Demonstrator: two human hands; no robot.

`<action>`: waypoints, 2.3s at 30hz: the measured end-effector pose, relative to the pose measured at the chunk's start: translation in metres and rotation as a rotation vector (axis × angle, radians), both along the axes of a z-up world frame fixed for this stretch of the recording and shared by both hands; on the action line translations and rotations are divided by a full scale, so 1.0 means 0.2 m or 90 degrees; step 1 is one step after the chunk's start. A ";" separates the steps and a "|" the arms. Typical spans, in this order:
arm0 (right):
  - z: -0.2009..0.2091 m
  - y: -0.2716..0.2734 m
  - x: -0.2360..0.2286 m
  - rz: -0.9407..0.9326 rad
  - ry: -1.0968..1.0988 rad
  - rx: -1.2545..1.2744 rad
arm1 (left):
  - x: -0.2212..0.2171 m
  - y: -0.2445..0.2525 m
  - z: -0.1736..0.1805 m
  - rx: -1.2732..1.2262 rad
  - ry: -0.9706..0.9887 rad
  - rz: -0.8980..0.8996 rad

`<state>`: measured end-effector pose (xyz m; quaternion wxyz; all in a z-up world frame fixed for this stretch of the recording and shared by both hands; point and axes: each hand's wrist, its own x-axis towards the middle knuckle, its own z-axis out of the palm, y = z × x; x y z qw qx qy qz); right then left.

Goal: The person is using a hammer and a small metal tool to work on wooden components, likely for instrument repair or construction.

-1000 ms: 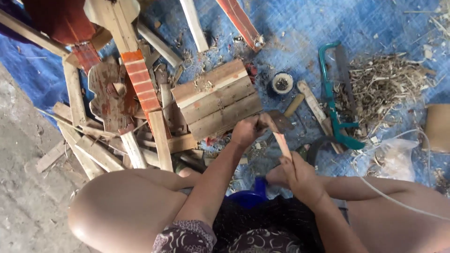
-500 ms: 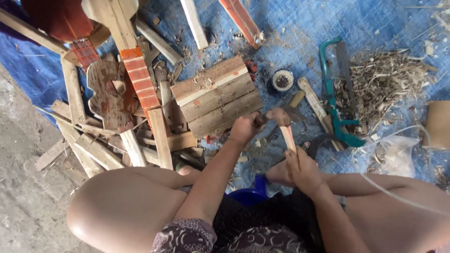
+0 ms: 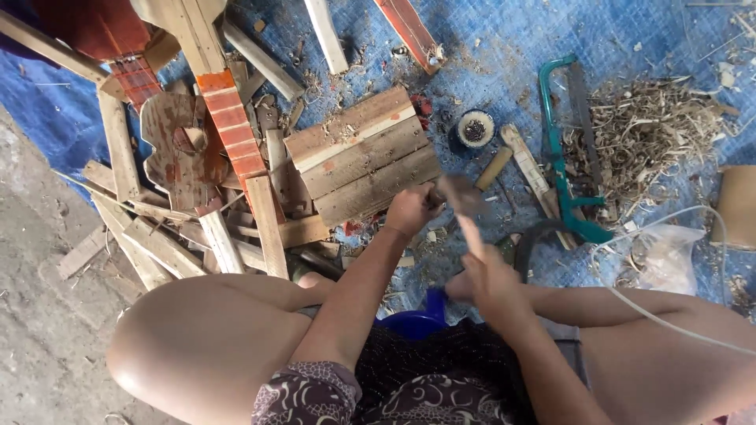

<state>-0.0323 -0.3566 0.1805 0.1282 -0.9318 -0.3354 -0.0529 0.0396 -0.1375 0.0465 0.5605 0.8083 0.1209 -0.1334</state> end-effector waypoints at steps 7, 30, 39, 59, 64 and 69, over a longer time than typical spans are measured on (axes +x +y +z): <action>0.36 0.11 0.02 -0.192 0.396 0.267 | -0.01 0.02 -0.02 -0.011 -0.040 -0.023; 0.00 -0.10 0.16 -0.253 0.566 0.453 | 0.09 0.12 0.20 0.091 -0.130 0.065; -0.03 -0.07 0.13 -0.285 0.655 0.478 | 0.25 0.52 0.50 0.374 -0.267 0.396; 0.84 0.60 0.33 0.098 0.344 0.487 | 0.39 0.92 0.22 0.325 -0.131 0.202; 0.74 0.80 0.41 0.157 0.213 0.507 | 0.33 0.89 0.28 0.297 -0.088 0.165; 0.48 0.90 0.53 -0.059 0.509 0.236 | 0.29 0.89 0.30 0.245 -0.132 0.185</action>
